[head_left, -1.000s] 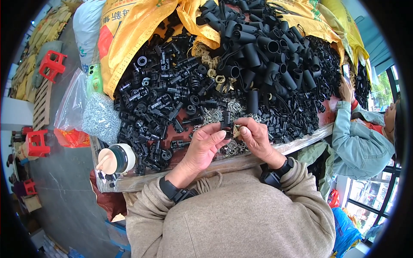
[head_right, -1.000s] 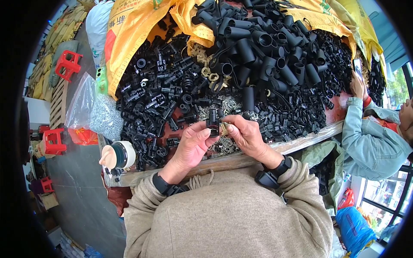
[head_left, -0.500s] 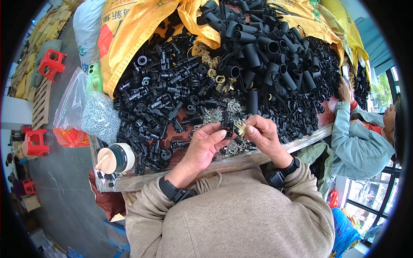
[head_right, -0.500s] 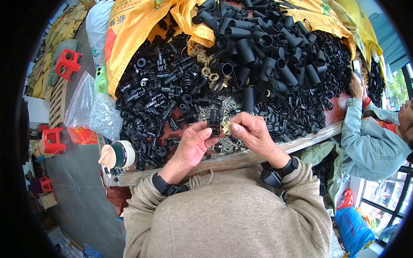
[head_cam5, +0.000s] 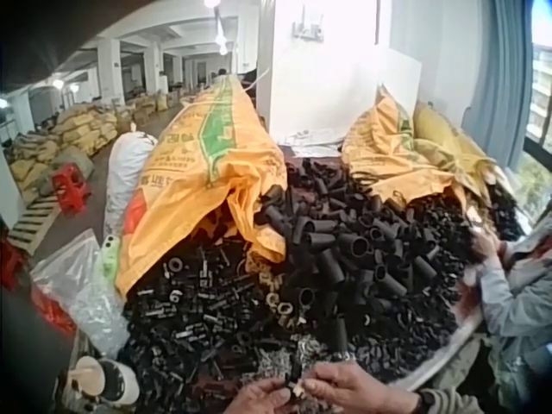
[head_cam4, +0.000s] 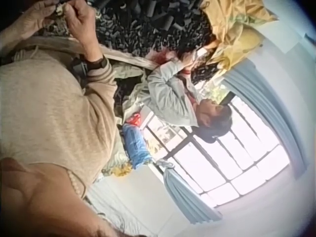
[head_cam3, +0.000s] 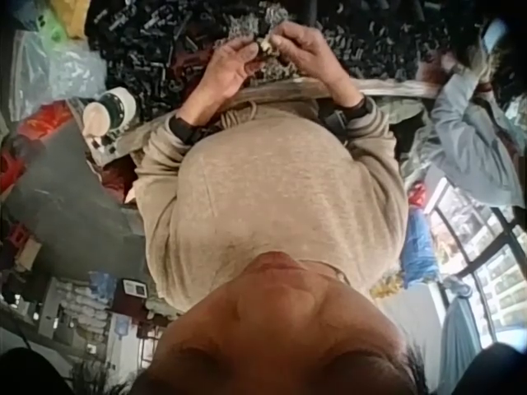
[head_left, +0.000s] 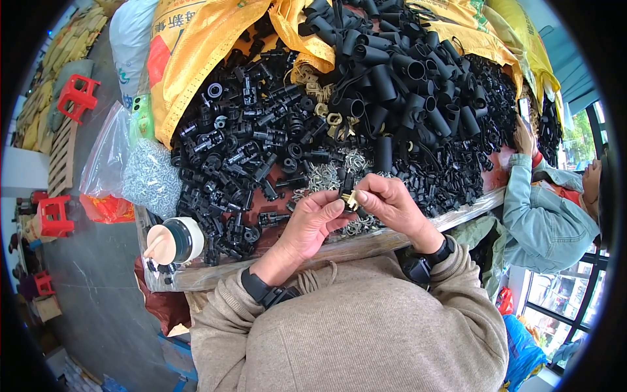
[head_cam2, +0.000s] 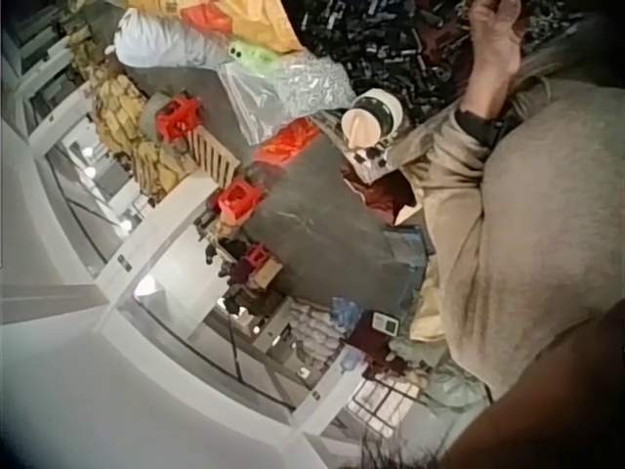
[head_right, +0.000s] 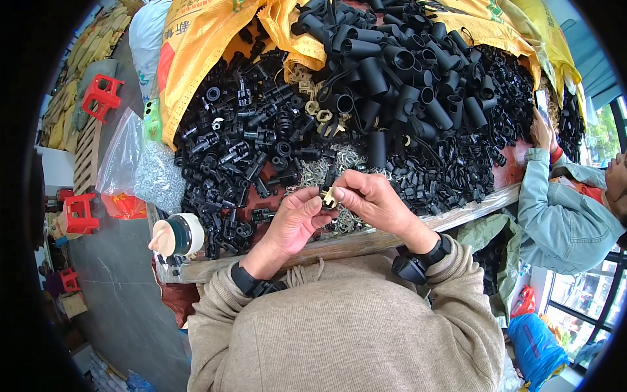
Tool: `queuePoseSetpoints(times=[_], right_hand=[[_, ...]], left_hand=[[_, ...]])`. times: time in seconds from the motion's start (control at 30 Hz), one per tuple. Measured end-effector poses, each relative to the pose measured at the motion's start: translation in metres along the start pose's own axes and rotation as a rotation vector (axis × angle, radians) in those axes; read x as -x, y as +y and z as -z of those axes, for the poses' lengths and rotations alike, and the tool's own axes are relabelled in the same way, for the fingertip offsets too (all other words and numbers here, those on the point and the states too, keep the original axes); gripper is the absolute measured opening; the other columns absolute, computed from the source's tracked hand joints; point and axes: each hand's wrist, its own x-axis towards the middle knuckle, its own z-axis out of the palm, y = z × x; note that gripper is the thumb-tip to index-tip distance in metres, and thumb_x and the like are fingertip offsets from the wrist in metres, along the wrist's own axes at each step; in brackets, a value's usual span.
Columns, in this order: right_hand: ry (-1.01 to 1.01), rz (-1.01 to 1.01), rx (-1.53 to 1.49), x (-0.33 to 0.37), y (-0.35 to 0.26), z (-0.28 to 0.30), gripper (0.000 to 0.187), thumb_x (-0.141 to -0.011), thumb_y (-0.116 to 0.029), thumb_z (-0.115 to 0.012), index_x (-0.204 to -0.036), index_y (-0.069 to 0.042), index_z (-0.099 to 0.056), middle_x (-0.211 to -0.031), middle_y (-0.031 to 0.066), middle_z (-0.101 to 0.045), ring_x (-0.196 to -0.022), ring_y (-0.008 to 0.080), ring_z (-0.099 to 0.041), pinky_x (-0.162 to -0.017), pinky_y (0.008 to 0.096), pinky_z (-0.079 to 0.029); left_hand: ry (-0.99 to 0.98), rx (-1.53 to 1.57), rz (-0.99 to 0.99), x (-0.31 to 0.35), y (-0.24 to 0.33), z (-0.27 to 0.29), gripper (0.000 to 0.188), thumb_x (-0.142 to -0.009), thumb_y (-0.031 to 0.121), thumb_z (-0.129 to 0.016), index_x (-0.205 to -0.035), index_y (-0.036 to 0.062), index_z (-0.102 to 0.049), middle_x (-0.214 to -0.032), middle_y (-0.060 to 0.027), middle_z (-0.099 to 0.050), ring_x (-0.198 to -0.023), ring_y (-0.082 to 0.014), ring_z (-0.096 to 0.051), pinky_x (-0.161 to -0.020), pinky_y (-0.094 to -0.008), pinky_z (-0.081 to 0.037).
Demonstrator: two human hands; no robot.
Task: The person picks up a black plastic component and a small metal clip, fits the clip into the component, and then slides a larger black plastic sleeve over the assembly, repeating the process for multiple units.
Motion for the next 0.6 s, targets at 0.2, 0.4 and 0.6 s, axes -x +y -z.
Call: queuePoseSetpoints(times=[0.2,0.4,0.6], right_hand=[[-0.092,-0.103,0.001,-0.003,-0.003,0.007,0.026,-0.086,-0.024,-0.051,-0.075,-0.001,-0.052,-0.059,-0.0019,-0.045,-0.053,0.0048,-0.038,-0.045,0.0208,-0.032],[-0.177,-0.104,-0.062,-0.008,0.002,0.014,0.024,-0.084,-0.021,-0.054,-0.072,0.000,-0.052,-0.054,0.0019,-0.044,-0.051,0.0084,-0.039,-0.047,0.0242,-0.035],[-0.125,-0.133,0.017,-0.009,-0.001,0.011,0.022,-0.081,-0.021,-0.059,-0.076,-0.001,-0.051,-0.058,-0.0008,-0.045,-0.052,0.0046,-0.038,-0.045,0.0206,-0.032]], left_hand=[[-0.009,-0.031,0.055,0.001,0.002,0.002,0.023,-0.081,0.015,-0.057,-0.098,0.0001,-0.053,-0.087,-0.0075,-0.060,-0.077,-0.0201,-0.061,-0.065,-0.0238,-0.052],[-0.015,-0.031,0.125,0.001,0.002,0.003,0.023,-0.081,0.018,-0.057,-0.096,0.0000,-0.055,-0.084,-0.0066,-0.060,-0.074,-0.0182,-0.061,-0.062,-0.0216,-0.051],[0.021,-0.047,0.150,0.004,0.004,-0.002,0.023,-0.080,0.018,-0.058,-0.094,-0.0006,-0.056,-0.083,-0.0053,-0.059,-0.071,-0.0158,-0.061,-0.060,-0.0192,-0.050]])
